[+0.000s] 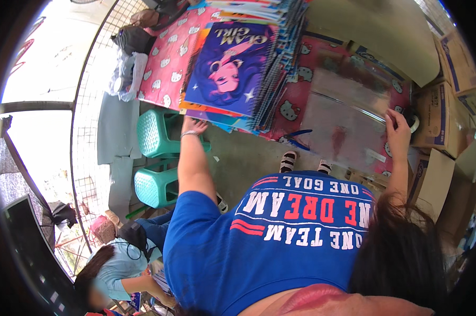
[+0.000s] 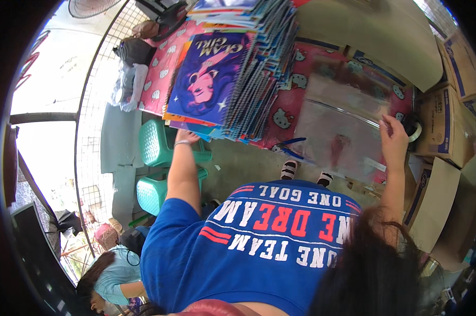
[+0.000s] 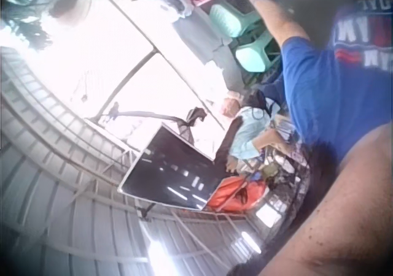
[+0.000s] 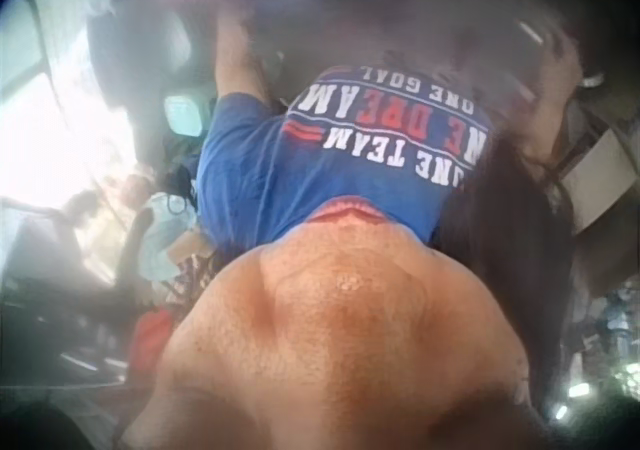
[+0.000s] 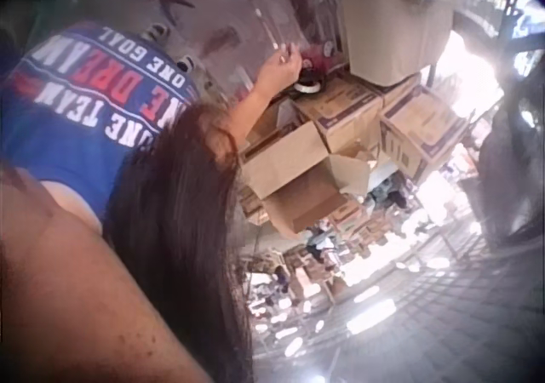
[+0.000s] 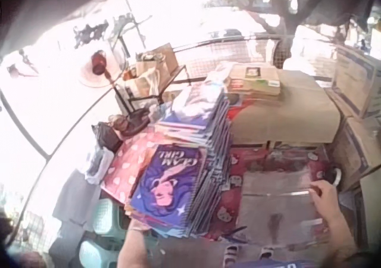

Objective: The person picks up stacks of notebooks from a pile, places them inside individual clear plastic bags, and then seals the bags using tape from a dispenser.

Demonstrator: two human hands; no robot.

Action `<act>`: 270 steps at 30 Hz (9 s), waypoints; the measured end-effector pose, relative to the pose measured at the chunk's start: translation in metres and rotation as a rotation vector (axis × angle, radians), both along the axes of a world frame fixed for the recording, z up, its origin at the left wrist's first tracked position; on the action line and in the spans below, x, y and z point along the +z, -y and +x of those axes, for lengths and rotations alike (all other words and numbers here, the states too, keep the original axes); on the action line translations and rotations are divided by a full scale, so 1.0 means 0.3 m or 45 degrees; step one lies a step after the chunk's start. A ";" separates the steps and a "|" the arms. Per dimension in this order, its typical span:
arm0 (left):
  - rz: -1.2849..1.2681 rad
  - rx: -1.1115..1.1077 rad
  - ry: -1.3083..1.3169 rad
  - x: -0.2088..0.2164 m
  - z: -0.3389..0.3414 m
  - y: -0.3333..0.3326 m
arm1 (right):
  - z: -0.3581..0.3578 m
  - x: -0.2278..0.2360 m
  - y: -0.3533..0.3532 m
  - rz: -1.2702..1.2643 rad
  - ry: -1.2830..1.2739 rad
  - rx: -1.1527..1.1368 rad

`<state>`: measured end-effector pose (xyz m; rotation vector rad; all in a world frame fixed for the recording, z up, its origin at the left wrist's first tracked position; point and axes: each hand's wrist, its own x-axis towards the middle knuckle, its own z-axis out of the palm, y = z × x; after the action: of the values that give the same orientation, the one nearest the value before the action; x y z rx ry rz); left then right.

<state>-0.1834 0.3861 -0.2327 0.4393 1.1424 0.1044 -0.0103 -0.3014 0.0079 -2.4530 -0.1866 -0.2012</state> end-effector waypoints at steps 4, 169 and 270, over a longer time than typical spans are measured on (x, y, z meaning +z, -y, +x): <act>0.118 -0.102 -0.010 0.023 0.183 0.146 | -0.035 0.001 0.052 -0.030 0.032 -0.018; 1.932 -2.054 1.394 0.030 0.634 1.584 | -0.046 -0.218 0.270 0.099 0.112 0.310; 3.384 -1.845 0.446 0.270 1.049 1.863 | 0.300 -0.551 0.157 -0.607 0.145 0.268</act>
<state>0.1314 -0.1728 -0.1516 3.1635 -0.6820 0.3413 0.0798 -0.3485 -0.1573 -2.8671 -0.5997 -0.2245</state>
